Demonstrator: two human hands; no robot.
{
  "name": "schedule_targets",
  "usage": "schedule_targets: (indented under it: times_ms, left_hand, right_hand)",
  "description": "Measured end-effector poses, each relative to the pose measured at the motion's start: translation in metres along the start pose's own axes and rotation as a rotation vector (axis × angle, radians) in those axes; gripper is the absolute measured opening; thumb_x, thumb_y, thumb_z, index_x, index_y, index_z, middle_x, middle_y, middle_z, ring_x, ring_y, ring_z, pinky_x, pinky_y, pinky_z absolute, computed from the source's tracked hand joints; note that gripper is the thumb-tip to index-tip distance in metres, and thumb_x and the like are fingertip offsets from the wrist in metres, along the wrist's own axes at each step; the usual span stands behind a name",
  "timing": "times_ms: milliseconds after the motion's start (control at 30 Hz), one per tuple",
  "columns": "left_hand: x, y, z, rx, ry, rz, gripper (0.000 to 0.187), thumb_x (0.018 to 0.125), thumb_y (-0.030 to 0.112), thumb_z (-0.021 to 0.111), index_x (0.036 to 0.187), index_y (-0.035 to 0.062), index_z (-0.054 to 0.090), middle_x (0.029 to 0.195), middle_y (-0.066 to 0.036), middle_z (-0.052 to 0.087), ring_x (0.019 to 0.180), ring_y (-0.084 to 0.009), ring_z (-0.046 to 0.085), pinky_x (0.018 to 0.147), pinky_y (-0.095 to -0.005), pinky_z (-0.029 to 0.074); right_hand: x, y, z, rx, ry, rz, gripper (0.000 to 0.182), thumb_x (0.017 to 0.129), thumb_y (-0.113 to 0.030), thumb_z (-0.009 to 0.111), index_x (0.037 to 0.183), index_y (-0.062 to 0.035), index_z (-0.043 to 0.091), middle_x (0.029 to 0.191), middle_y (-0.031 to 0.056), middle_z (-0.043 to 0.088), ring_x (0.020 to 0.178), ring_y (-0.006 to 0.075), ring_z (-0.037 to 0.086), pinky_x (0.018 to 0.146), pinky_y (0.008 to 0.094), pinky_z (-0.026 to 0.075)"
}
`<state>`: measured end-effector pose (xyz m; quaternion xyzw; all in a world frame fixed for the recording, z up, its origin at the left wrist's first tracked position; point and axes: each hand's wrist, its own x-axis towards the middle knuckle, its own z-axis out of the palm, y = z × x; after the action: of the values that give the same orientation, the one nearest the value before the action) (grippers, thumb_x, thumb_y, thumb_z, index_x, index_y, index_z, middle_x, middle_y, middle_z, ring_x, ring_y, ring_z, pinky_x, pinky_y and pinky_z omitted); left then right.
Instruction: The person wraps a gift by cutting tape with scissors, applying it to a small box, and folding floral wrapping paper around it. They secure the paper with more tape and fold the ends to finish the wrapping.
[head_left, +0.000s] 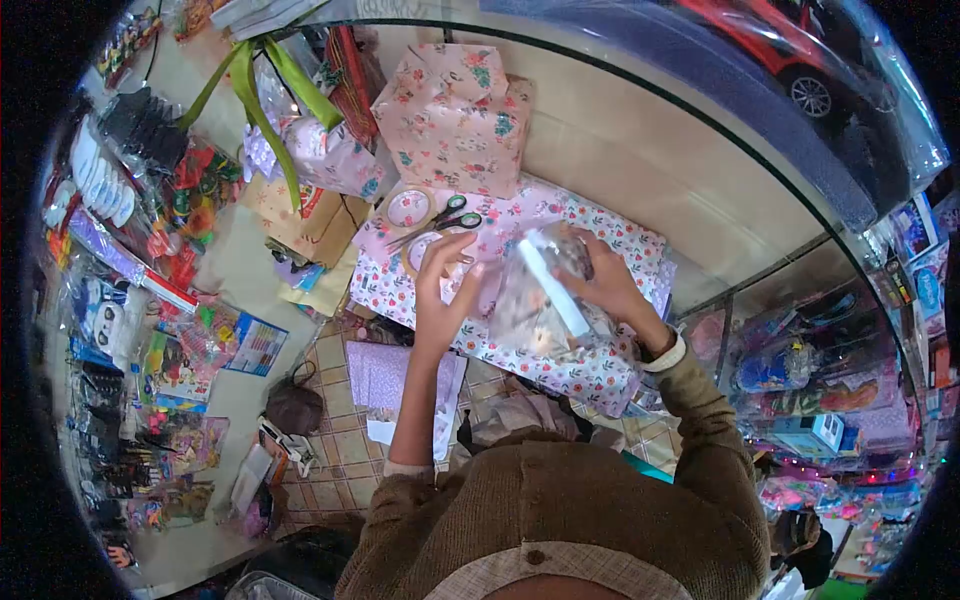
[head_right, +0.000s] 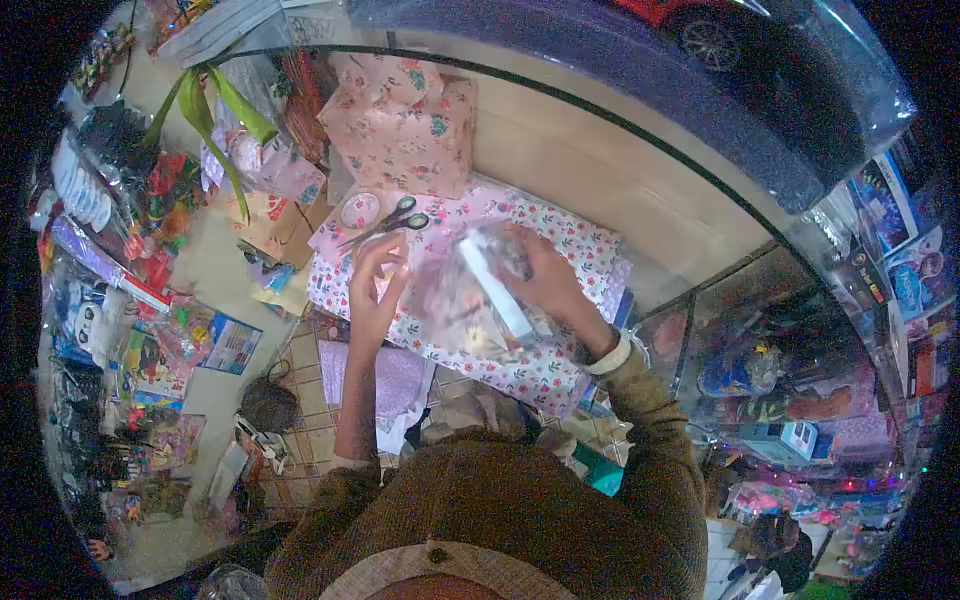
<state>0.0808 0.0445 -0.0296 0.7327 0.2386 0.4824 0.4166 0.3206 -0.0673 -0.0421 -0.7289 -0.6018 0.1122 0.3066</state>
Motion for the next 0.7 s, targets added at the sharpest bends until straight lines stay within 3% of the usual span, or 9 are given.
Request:
schedule_targets:
  times_ms: [100,133,233,267,367,400,500,633,700]
  left_hand:
    - [-0.013,0.007,0.004,-0.046,0.103,0.07,0.032,0.081,0.004,0.063,0.113,0.0017,0.061,0.116,-0.012,0.058,0.095,-0.0178,0.056,0.083,-0.0309,0.042]
    - [-0.017,0.019,0.009,-0.123,0.143,0.071,0.032,0.081,0.005,0.062,0.113,0.0007,0.06,0.115,-0.013,0.057,0.096,-0.0184,0.055,0.083,-0.0311,0.041]
    - [-0.034,0.034,0.018,-0.224,0.139,0.046,0.031,0.081,0.006,0.062,0.111,0.001,0.06,0.115,-0.013,0.057,0.094,-0.0184,0.055,0.083,-0.0298,0.04]
    - [-0.04,0.039,0.022,-0.28,0.117,0.055,0.032,0.081,0.008,0.062,0.112,0.0006,0.058,0.115,-0.013,0.056,0.094,-0.0177,0.056,0.084,-0.029,0.04]
    - [-0.051,0.059,0.043,-0.551,0.092,-0.003,0.037,0.085,0.013,0.059,0.12,0.0007,0.053,0.12,-0.014,0.054,0.1,-0.0185,0.056,0.082,-0.0283,0.039]
    - [-0.055,0.06,0.045,-0.529,0.02,-0.08,0.054,0.089,0.028,0.056,0.132,0.0007,0.04,0.129,-0.017,0.048,0.107,-0.0227,0.054,0.087,-0.0317,0.038]
    - [-0.06,0.071,0.069,-1.067,-0.049,-0.176,0.07,0.09,0.049,0.05,0.138,0.001,0.033,0.134,-0.018,0.045,0.106,-0.0291,0.055,0.093,-0.0397,0.039]
    - [-0.068,0.064,0.08,-0.962,-0.066,-0.18,0.076,0.089,0.053,0.048,0.143,0.0032,0.026,0.14,-0.02,0.038,0.112,-0.0331,0.052,0.097,-0.0431,0.036]
    - [-0.072,0.06,0.082,-0.943,-0.034,-0.215,0.081,0.087,0.057,0.049,0.145,0.0061,0.023,0.143,-0.019,0.034,0.117,-0.0334,0.049,0.1,-0.0443,0.034]
  right_hand:
    - [0.007,0.015,-0.006,0.259,-0.044,0.215,0.077,0.081,-0.033,0.065,0.14,-0.0041,0.026,0.121,0.0265,0.055,0.1,0.0357,0.061,0.089,0.04,0.047]
    - [0.01,0.02,-0.006,0.247,-0.09,0.281,0.086,0.082,-0.028,0.061,0.146,-0.0031,0.01,0.115,0.025,0.059,0.092,0.0344,0.063,0.087,0.0392,0.048]
    - [0.004,0.039,0.003,0.356,-0.093,0.251,0.094,0.081,-0.034,0.06,0.147,-0.0047,-0.001,0.094,0.0315,0.063,0.082,0.0434,0.065,0.074,0.044,0.052]
    - [-0.002,0.042,0.006,0.306,-0.046,0.213,0.096,0.08,-0.029,0.057,0.147,-0.0054,-0.007,0.088,0.031,0.063,0.078,0.0424,0.065,0.071,0.0429,0.051]
    - [-0.012,0.033,0.015,0.164,0.089,0.245,0.094,0.081,-0.033,0.057,0.147,-0.0044,-0.005,0.081,0.027,0.063,0.073,0.0396,0.065,0.065,0.0422,0.05]
    - [-0.016,0.026,0.012,0.15,0.084,0.285,0.094,0.083,-0.036,0.056,0.147,-0.0041,-0.004,0.078,0.0256,0.063,0.072,0.0386,0.065,0.064,0.0422,0.049]
    - [-0.024,0.005,-0.003,0.162,-0.04,0.467,0.097,0.084,-0.046,0.057,0.148,-0.0046,-0.003,0.074,0.023,0.063,0.072,0.0371,0.065,0.061,0.0425,0.048]
    - [-0.033,0.007,-0.001,-0.006,0.121,0.212,0.103,0.079,-0.056,0.063,0.148,-0.0038,0.005,0.09,0.0261,0.063,0.076,0.0382,0.065,0.062,0.0426,0.05]
    - [-0.034,0.008,0.001,0.023,0.062,0.245,0.102,0.079,-0.056,0.063,0.148,-0.0046,0.009,0.107,0.0318,0.059,0.089,0.039,0.065,0.071,0.0441,0.051]
